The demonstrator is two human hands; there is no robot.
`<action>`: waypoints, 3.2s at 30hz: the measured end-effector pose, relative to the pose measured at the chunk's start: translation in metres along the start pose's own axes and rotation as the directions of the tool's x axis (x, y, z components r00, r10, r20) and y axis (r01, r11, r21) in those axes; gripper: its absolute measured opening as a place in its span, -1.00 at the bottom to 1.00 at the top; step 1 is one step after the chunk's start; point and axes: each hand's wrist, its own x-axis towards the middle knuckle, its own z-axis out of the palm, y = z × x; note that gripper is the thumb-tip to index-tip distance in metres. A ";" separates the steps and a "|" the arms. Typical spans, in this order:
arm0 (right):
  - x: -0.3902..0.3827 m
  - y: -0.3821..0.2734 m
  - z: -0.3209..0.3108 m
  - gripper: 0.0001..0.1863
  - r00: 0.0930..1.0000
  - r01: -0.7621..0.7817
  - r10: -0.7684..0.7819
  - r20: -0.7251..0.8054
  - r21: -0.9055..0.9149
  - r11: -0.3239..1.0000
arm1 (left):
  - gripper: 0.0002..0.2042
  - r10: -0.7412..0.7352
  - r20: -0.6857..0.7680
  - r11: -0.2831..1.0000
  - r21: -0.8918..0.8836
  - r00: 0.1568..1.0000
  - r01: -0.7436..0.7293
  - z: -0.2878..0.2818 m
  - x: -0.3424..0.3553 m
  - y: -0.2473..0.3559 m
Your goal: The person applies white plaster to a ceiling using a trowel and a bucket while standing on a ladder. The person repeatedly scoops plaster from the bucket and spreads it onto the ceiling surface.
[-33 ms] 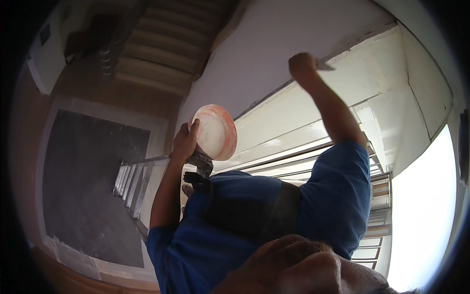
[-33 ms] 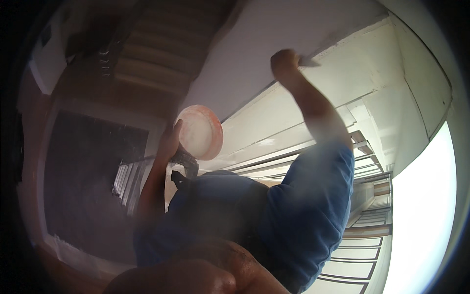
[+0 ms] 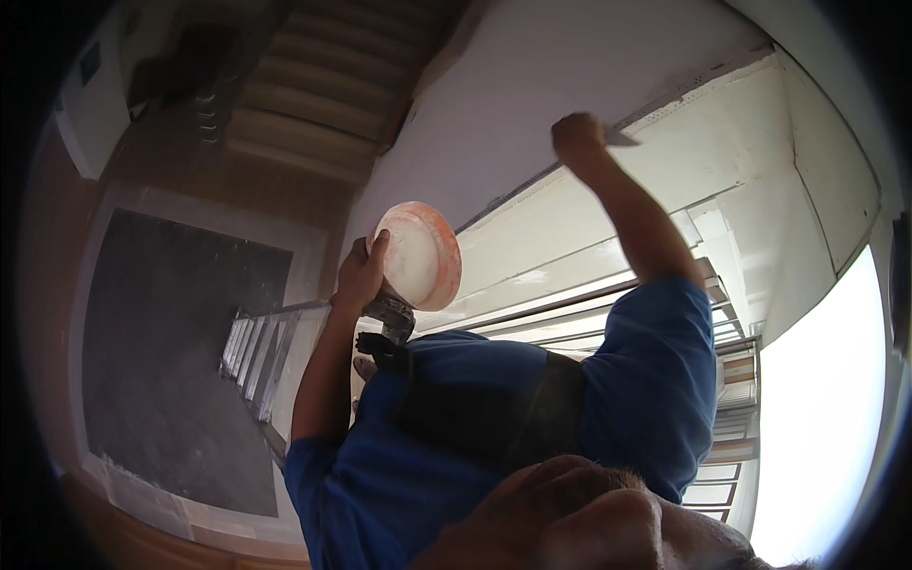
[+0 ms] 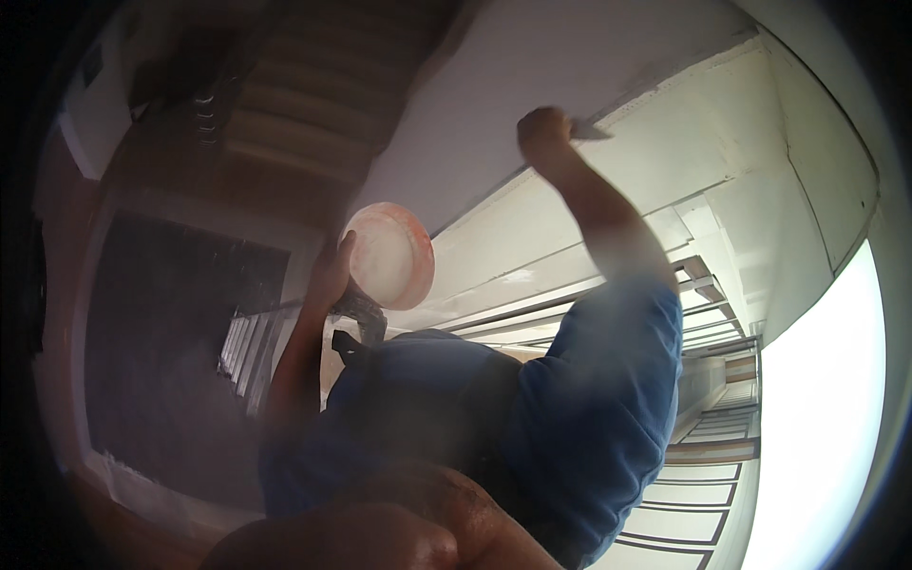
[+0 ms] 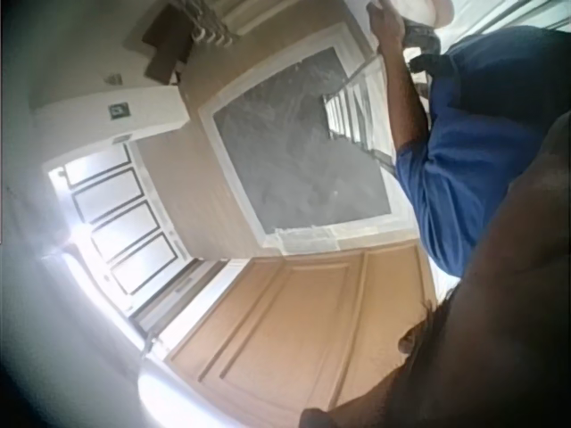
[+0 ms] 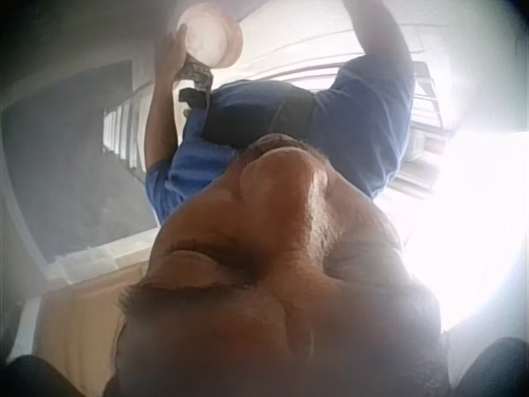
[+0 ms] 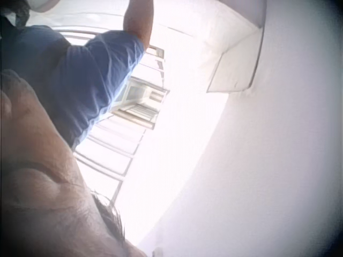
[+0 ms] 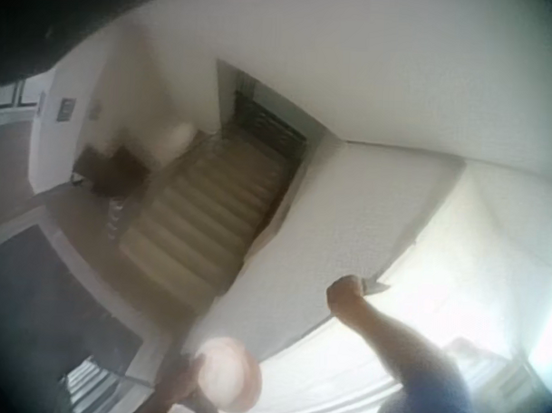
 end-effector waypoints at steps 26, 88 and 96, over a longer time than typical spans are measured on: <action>-0.071 0.126 -0.005 -0.88 0.871 -0.091 -0.047 -0.489 -0.255 0.963 | -0.33 0.066 -0.099 0.991 -0.110 0.993 -0.077 0.006 0.009 0.000; -0.036 -0.006 -0.033 -0.80 0.993 0.079 -0.062 -0.101 0.173 0.982 | -0.38 0.088 -0.109 0.974 -0.200 0.990 -0.109 0.003 0.005 -0.001; -0.105 0.137 -0.005 -0.70 0.151 0.193 0.449 -0.881 0.472 0.860 | -0.33 0.020 -0.176 0.957 -0.280 0.984 -0.070 0.009 0.014 -0.011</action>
